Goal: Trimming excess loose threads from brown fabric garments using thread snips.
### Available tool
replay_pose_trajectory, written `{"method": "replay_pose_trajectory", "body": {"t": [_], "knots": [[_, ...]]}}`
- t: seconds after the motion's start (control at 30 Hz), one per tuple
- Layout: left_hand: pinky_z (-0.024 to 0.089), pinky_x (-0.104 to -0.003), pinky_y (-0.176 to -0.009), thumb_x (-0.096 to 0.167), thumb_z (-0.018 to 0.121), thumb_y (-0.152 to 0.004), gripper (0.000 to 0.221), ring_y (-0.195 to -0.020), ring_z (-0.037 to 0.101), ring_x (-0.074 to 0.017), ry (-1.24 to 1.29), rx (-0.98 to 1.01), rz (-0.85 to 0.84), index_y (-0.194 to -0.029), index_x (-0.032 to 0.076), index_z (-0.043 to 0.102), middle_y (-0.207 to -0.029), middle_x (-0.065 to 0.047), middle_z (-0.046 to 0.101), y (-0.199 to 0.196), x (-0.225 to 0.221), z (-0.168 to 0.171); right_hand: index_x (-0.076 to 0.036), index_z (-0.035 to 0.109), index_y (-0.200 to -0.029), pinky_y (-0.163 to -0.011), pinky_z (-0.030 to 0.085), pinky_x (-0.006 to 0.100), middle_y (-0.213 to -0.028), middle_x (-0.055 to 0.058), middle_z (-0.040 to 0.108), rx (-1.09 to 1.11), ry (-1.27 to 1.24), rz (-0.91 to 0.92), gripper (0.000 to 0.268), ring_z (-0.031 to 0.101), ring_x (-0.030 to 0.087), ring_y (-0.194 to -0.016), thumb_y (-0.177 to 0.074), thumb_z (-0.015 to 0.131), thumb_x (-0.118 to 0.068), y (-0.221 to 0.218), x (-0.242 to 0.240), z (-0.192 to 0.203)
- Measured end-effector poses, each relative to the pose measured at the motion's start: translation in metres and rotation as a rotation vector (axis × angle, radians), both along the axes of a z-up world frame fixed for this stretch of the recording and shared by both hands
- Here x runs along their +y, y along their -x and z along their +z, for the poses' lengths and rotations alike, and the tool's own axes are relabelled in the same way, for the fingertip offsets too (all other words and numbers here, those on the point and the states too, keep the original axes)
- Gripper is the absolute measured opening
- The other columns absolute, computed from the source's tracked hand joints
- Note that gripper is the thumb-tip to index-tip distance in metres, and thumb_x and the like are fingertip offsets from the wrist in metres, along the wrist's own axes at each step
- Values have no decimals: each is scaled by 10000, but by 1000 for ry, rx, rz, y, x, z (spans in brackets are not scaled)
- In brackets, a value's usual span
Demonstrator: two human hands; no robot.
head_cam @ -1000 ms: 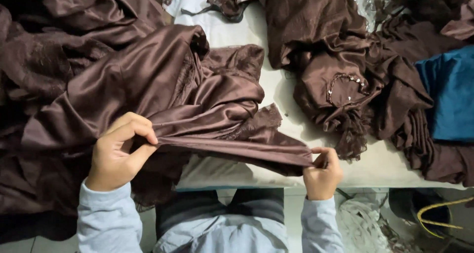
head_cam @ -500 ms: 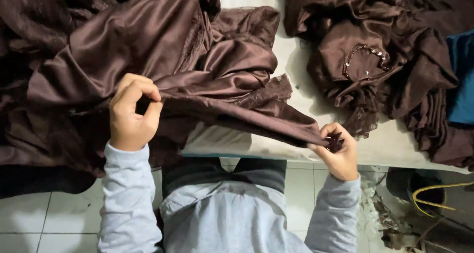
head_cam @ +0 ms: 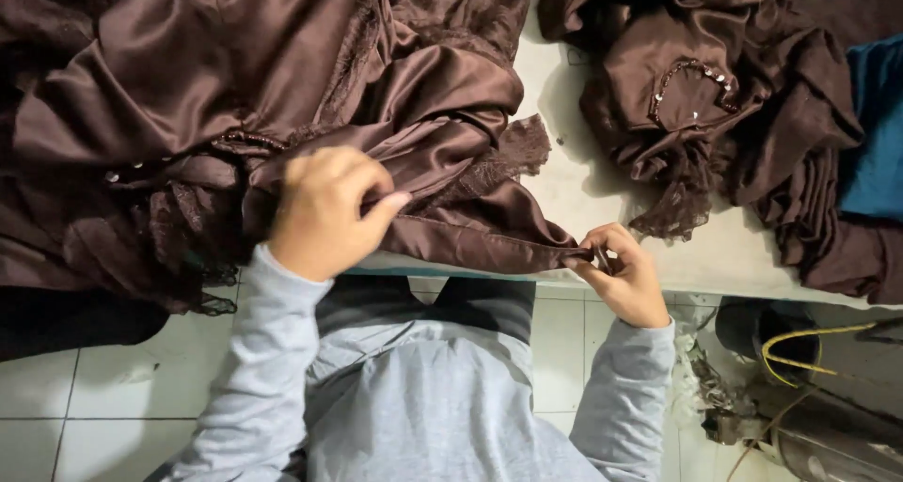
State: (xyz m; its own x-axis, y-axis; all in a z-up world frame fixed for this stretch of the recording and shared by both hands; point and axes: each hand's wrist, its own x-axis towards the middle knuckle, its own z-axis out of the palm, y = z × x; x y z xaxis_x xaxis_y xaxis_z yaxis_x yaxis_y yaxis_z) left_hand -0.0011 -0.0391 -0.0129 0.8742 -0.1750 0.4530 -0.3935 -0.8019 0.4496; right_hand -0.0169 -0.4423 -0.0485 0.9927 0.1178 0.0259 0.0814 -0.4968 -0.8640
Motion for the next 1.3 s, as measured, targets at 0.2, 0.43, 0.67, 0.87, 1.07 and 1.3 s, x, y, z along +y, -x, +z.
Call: {"method": "replay_pose_trajectory", "body": {"t": [0.2, 0.43, 0.67, 0.87, 1.07, 1.3], "knots": [[479, -410, -794, 352, 791, -802, 323, -932, 618, -245, 64, -196, -112, -1065, 214, 663, -938, 4, 607, -38, -95, -61, -1, 696, -882, -549, 496, 262, -886, 109, 633, -62, 4, 64, 168, 568, 145, -756, -813, 849, -9, -2, 5, 1], [439, -425, -758, 271, 749, -794, 174, -890, 580, -276, -59, -186, -35, -866, 185, 617, -867, -22, 549, -68, -113, -98, 10, 703, -891, -546, 523, 271, -888, 115, 637, -20, 4, 61, 131, 577, 139, -764, -821, 810, 39, 4, 1, -3], [539, -372, -812, 257, 738, -868, 68, -822, 734, -249, 293, 170, -96, -928, 269, 710, -790, 35, 748, -58, -81, -72, 4, 716, -1065, -542, 553, 279, -955, 124, 666, 211, -81, -59, 207, 575, 144, -701, -862, 755, 10, 1, -22, -43], [584, -301, -799, 164, 616, -968, 99, -816, 785, -187, 715, 389, -143, -964, 193, 711, -766, -4, 788, -40, -66, -28, 12, 647, -1274, -313, 336, 244, -699, 120, 619, 318, -257, -176, 356, 421, 120, -418, -1105, 475, -250, -3, 5, -27], [585, -297, -726, 109, 593, -1006, 140, -642, 680, -175, 982, 309, -86, -1017, 17, 698, -615, -90, 654, -3, -19, 8, 25, 605, -1342, -426, 359, 177, -705, 41, 572, 107, -311, -279, 341, 464, 74, -544, -1104, 467, -176, -7, 15, -42], [597, -339, -741, 4, 554, -1022, 142, -622, 663, -195, 918, 218, -46, -1039, -67, 675, -614, -121, 635, 18, 8, 39, -7, 341, -1604, -602, 408, 236, -1094, 115, 476, -106, -223, 143, 621, 396, 127, -788, -1125, 210, -378, -1, 41, -18]]}}
